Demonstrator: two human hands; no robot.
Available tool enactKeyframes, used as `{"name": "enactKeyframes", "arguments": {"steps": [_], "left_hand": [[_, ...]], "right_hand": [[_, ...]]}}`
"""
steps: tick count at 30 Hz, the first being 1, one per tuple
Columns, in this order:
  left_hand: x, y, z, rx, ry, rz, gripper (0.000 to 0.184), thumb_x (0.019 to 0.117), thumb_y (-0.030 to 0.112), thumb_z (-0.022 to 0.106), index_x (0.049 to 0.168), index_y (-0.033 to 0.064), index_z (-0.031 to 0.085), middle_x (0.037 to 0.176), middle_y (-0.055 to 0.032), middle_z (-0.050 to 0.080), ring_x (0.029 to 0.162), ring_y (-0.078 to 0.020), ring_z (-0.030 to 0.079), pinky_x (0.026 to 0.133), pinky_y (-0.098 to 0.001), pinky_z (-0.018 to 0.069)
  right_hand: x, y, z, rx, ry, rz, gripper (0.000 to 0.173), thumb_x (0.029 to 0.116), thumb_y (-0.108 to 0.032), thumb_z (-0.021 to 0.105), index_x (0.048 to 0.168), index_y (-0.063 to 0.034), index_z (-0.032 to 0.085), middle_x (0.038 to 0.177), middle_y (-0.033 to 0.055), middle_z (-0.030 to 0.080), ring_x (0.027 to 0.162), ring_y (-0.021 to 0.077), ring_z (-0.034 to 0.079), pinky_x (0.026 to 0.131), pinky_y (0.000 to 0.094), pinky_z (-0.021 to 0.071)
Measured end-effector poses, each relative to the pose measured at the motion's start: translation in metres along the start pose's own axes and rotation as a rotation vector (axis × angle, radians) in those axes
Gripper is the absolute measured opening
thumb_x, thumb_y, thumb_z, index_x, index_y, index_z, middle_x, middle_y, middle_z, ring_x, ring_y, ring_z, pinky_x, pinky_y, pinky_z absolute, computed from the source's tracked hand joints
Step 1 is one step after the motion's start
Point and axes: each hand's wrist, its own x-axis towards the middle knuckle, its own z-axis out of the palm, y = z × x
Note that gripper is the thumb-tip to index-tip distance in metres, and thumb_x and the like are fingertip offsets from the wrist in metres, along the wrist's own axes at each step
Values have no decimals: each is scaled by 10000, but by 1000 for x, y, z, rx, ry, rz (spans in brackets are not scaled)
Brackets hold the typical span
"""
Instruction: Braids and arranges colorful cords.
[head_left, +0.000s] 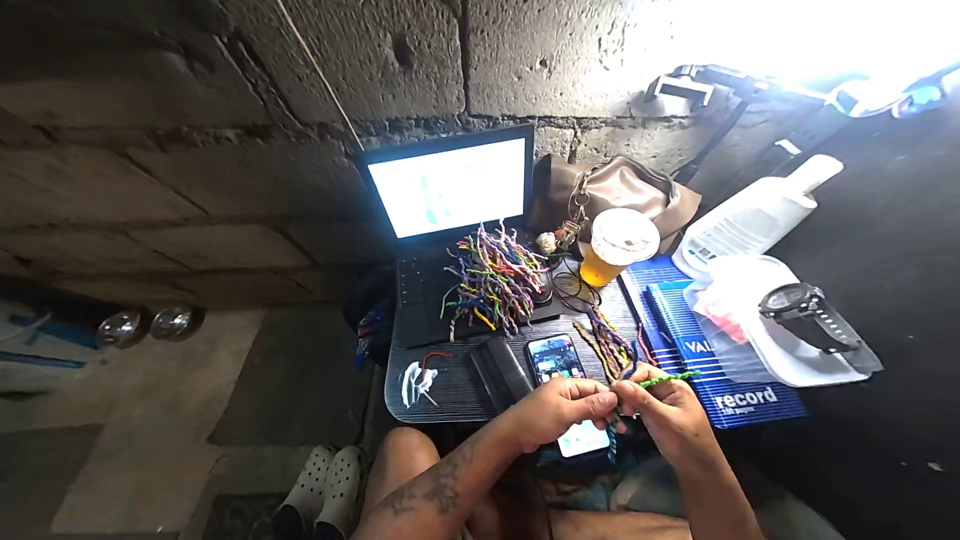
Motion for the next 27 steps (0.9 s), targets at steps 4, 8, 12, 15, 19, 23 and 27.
{"name": "enactKeyframes", "arguments": {"steps": [4,8,12,15,19,23,27], "left_hand": [[1,-4,0,-118,-58,-52,243,1047,131,465,1028,99,705,943,87,719,850,15,642,781,-196,510],[2,-4,2,-228,-68,-51,186,1007,101,514,1000,134,696,962,80,734,866,1,665,786,-198,526],[2,-6,6,-51,75,108,55,968,67,602,945,98,641,864,90,671,824,5,635,793,-206,527],[0,-3,9,577,310,275,185,957,152,664,950,-25,715,881,-80,681,872,-121,619,823,-280,485],[1,-2,7,397,208,138,216,1018,175,584,1042,-23,668,897,-14,646,821,-22,596,781,-206,496],[1,-2,3,-127,16,19,154,1032,147,516,1036,96,662,882,102,647,793,20,592,743,-182,488],[-1,-6,1,-491,-167,-61,229,1056,144,437,1047,146,666,903,75,664,780,-6,617,744,-176,519]], "right_hand": [[0,0,-3,8,-106,-23,127,931,-361,727,919,-235,742,829,-120,689,653,-49,612,606,117,534],[0,4,-7,-40,-136,-100,166,967,-396,671,955,-250,750,914,-136,687,828,-49,642,741,117,541],[0,3,-3,-100,-34,-123,164,950,-385,700,902,-239,756,863,-135,670,810,-44,624,739,120,526],[1,4,3,-167,96,-97,137,945,-287,704,860,-187,745,825,-98,685,763,-10,635,722,153,537],[2,4,2,-83,80,-14,135,938,-298,716,888,-180,761,853,-81,715,790,2,662,754,167,556],[3,3,-12,228,-200,72,283,925,-320,730,1158,-166,773,1080,-43,760,927,16,698,837,195,575],[3,7,-14,411,-314,106,298,931,-292,730,1195,-156,759,1042,-34,758,880,21,695,811,196,577]]}}
